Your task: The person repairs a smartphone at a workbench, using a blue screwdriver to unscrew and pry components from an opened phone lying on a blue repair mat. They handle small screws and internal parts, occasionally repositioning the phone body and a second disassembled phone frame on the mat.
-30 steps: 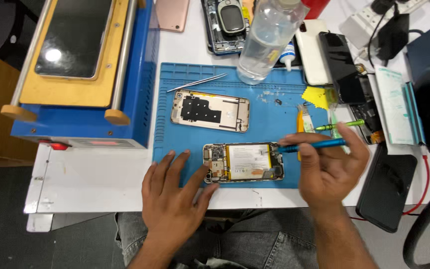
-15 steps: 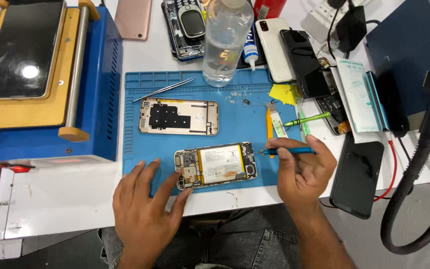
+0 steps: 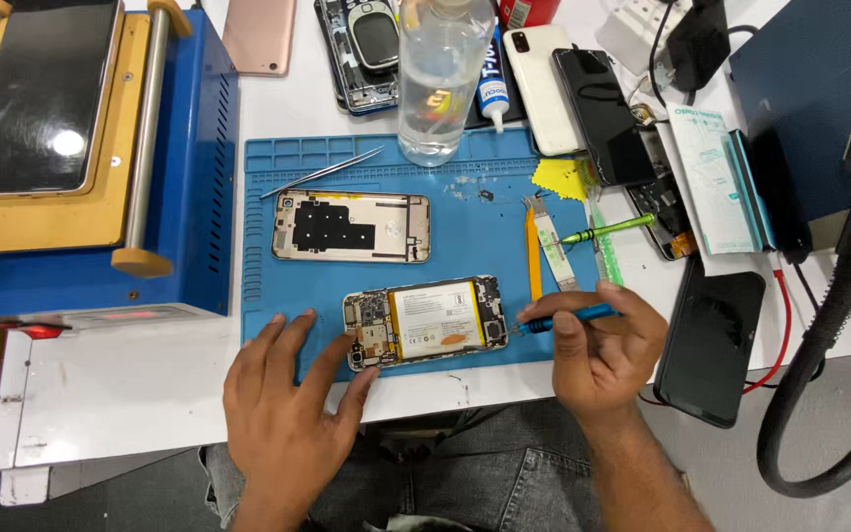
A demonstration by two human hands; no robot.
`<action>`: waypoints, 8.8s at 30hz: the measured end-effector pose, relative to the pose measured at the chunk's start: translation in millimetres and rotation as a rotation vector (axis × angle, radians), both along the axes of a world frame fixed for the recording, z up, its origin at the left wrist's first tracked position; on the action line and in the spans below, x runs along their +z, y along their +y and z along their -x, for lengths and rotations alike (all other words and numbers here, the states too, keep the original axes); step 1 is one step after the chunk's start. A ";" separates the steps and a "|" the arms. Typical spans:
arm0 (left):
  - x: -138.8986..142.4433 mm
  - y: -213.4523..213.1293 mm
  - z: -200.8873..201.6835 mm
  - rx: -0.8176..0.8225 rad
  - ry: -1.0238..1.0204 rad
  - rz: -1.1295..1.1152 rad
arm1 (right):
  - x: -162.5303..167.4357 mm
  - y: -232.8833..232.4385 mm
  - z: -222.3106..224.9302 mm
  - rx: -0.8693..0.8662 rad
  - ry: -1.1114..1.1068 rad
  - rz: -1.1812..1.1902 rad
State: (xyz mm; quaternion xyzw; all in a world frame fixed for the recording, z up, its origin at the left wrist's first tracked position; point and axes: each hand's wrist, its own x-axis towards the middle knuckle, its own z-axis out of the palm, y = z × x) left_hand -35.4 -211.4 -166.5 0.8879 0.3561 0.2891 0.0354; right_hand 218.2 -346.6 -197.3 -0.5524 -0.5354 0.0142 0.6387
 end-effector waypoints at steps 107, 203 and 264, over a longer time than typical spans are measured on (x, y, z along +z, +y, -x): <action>-5.7 1.0 -1.9 -0.020 -0.018 0.086 | 58.3 87.1 43.0 0.181 -0.389 0.293; 13.9 8.9 2.0 -0.101 0.010 0.139 | 6.2 5.3 27.0 -0.079 -0.030 0.200; 73.8 107.8 -78.1 -0.638 0.218 0.113 | -1.3 4.2 25.9 0.002 0.161 0.155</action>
